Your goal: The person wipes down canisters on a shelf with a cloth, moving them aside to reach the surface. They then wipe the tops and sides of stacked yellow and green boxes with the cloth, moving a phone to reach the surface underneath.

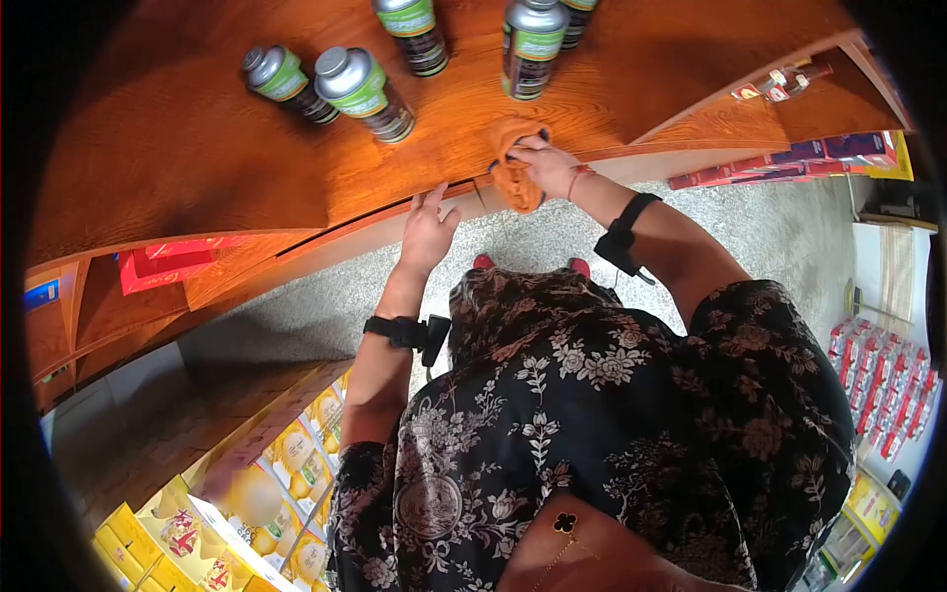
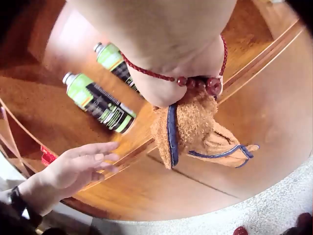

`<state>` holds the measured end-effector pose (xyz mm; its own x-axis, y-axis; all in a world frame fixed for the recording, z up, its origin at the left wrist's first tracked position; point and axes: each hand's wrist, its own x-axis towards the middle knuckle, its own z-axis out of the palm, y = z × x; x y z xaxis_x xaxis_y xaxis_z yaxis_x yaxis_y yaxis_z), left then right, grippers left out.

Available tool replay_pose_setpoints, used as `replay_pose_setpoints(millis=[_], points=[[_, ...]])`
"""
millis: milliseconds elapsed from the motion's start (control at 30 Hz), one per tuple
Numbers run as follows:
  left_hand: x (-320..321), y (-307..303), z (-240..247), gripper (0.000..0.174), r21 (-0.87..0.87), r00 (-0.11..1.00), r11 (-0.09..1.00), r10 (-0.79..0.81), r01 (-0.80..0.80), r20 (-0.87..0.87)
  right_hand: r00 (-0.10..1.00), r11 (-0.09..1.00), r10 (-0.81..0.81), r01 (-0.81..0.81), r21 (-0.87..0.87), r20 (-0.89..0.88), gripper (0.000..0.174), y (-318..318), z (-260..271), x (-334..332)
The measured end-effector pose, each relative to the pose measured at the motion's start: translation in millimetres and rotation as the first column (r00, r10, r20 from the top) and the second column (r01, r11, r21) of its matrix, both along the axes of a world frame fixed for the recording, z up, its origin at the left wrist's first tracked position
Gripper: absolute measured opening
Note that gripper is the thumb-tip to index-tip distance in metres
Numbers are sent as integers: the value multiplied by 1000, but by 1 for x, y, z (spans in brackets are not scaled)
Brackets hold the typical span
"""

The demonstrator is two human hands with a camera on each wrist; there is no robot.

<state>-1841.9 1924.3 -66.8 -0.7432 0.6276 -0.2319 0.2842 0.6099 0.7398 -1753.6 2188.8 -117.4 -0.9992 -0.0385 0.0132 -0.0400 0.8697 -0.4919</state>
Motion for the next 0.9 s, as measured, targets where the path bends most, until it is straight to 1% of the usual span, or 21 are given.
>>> replay_pose_setpoints(millis=[33,67,133,167,233,267,300,367,400,467,500,567,600,667,700,733,767,800,833,867,900], points=[[4,10,-2,52,2,1000,1000,-4,4,-5,999,997,-11,14,79,-41,43,15,2,14],[8,19,-6,53,-5,999,999,-34,34,-8,999,997,-13,16,81,-44,43,27,-1,28],[21,41,-3,55,5,998,998,-58,58,9,984,984,-179,179,-13,-3,40,50,-5,53],[27,49,-7,55,5,998,998,-55,55,7,984,984,-176,176,-13,-4,40,63,-7,68],[35,66,-14,56,-99,991,987,-130,128,-12,992,994,-66,76,-85,111,34,82,6,101],[42,72,-15,56,-97,992,987,-128,126,-12,987,990,-72,89,-113,146,29,91,16,122],[50,79,-11,56,-90,995,991,-95,95,11,987,990,-68,84,-112,146,29,112,13,142],[62,90,-9,56,-82,998,995,-51,53,24,983,964,-181,186,-188,43,28,156,6,174],[69,93,-13,56,-76,998,996,-52,50,-22,984,965,-175,179,-190,38,28,166,19,181],[87,103,-16,56,-75,996,996,-53,47,-74,866,818,-500,482,-314,27,28,185,71,189],[96,108,-15,55,-72,998,997,-33,29,-57,865,816,-501,482,-319,24,28,192,80,189],[112,121,-13,55,-65,999,998,-15,12,-52,827,827,-502,373,-421,-253,32,208,90,172],[121,126,-14,54,-43,1000,999,4,-5,-9,824,825,-504,372,-425,-257,32,213,88,161],[138,135,-15,53,-19,999,1000,16,-15,36,877,921,-361,282,-268,-318,37,213,83,136],[144,138,-14,53,-21,999,1000,17,-17,32,944,966,-253,233,-116,-214,41,210,80,128],[151,140,-13,53,-37,1000,999,13,-13,17,963,993,-113,115,-7,-246,44,210,47,116],[157,142,-11,53,-53,1000,999,7,-7,2,967,966,-256,256,33,-4,48,188,50,114],[164,146,-2,54,-104,1000,995,4,-2,21,961,963,-268,265,46,75,49,186,30,108],[166,150,0,54,-102,1000,995,-2,4,16,948,960,-280,273,63,155,49,184,24,105],[168,152,1,54,-122,999,992,-14,18,34,946,958,-285,278,63,155,49,186,17,105],[169,154,1,54,-144,998,989,-24,32,56,946,959,-281,274,67,160,50,181,31,112]])
